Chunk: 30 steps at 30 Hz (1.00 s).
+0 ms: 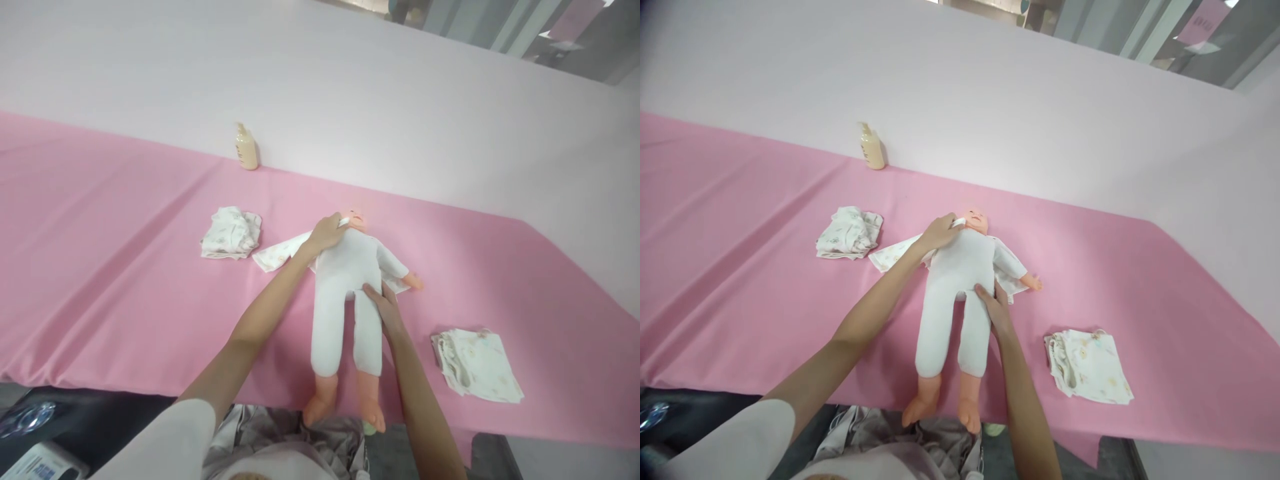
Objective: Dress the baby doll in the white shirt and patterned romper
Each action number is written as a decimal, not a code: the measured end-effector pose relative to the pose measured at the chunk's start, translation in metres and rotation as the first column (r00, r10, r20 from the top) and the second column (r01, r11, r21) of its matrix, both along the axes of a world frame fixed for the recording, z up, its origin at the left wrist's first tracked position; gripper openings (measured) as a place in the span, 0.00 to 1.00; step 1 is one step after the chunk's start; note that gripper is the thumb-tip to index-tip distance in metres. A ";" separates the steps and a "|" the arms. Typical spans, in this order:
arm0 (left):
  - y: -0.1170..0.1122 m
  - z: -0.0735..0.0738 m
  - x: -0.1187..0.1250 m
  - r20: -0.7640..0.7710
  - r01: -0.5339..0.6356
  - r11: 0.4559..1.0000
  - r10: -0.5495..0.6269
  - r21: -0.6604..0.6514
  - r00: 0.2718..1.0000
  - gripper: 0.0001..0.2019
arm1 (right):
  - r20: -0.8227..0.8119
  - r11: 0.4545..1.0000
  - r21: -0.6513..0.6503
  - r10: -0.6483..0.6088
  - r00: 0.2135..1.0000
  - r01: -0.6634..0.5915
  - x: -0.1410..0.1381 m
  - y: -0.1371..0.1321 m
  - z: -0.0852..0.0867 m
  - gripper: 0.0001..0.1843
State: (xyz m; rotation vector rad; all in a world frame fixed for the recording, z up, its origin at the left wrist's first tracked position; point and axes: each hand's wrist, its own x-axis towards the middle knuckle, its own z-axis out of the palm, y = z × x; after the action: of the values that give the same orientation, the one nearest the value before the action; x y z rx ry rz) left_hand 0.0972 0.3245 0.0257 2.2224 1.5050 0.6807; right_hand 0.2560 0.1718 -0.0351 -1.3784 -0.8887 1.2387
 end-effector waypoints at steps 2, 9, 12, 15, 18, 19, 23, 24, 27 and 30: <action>-0.014 0.010 0.004 -0.138 -0.036 0.996 0.048 0.087 0.989 0.12 | -0.021 1.000 0.002 -0.025 0.999 0.025 0.002 0.001 -0.002 0.24; -0.052 0.036 0.000 -0.021 0.049 0.990 -0.047 0.132 0.999 0.07 | -0.041 0.999 0.019 -0.044 0.998 0.045 0.004 0.002 -0.008 0.25; -0.060 0.042 -0.005 0.205 0.294 0.952 -0.272 -0.087 0.940 0.12 | -0.012 0.999 0.025 -0.042 0.999 0.043 0.000 0.001 -0.006 0.26; -0.071 0.048 -0.002 0.363 0.580 0.771 -0.478 -0.263 0.800 0.20 | -0.006 0.998 0.048 -0.031 0.999 0.032 -0.005 0.000 -0.001 0.25; -0.079 0.044 0.011 0.332 0.707 0.685 -0.635 -0.176 0.698 0.19 | -0.019 0.995 0.100 -0.018 1.000 0.020 -0.007 0.000 0.002 0.22; -0.080 0.038 0.017 0.283 0.698 0.709 -0.652 -0.104 0.704 0.18 | -0.016 0.992 0.122 -0.015 1.000 0.017 -0.008 0.001 0.001 0.21; -0.069 0.001 0.039 -0.010 0.572 0.803 -0.578 0.167 0.816 0.14 | 0.145 0.986 0.124 -0.134 0.980 0.116 -0.006 0.005 -0.009 0.20; -0.064 -0.009 0.043 -0.105 0.546 0.816 -0.536 0.193 0.838 0.13 | 0.231 0.980 0.120 -0.184 0.955 0.160 -0.003 0.007 -0.014 0.20; -0.053 -0.025 0.049 -0.313 0.493 0.842 -0.419 0.217 0.852 0.14 | 0.540 0.968 0.201 -0.239 0.807 0.152 0.010 0.019 -0.026 0.18; -0.049 -0.025 0.050 -0.378 0.454 0.855 -0.345 0.251 0.859 0.15 | 0.769 0.967 0.248 -0.232 0.596 0.056 0.028 0.044 -0.032 0.14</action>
State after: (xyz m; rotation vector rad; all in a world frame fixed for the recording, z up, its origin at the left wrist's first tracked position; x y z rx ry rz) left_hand 0.1474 0.2758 0.0010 2.9122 1.0334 0.4769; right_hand 0.2836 0.2154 -0.0675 -1.8169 -1.4251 0.3187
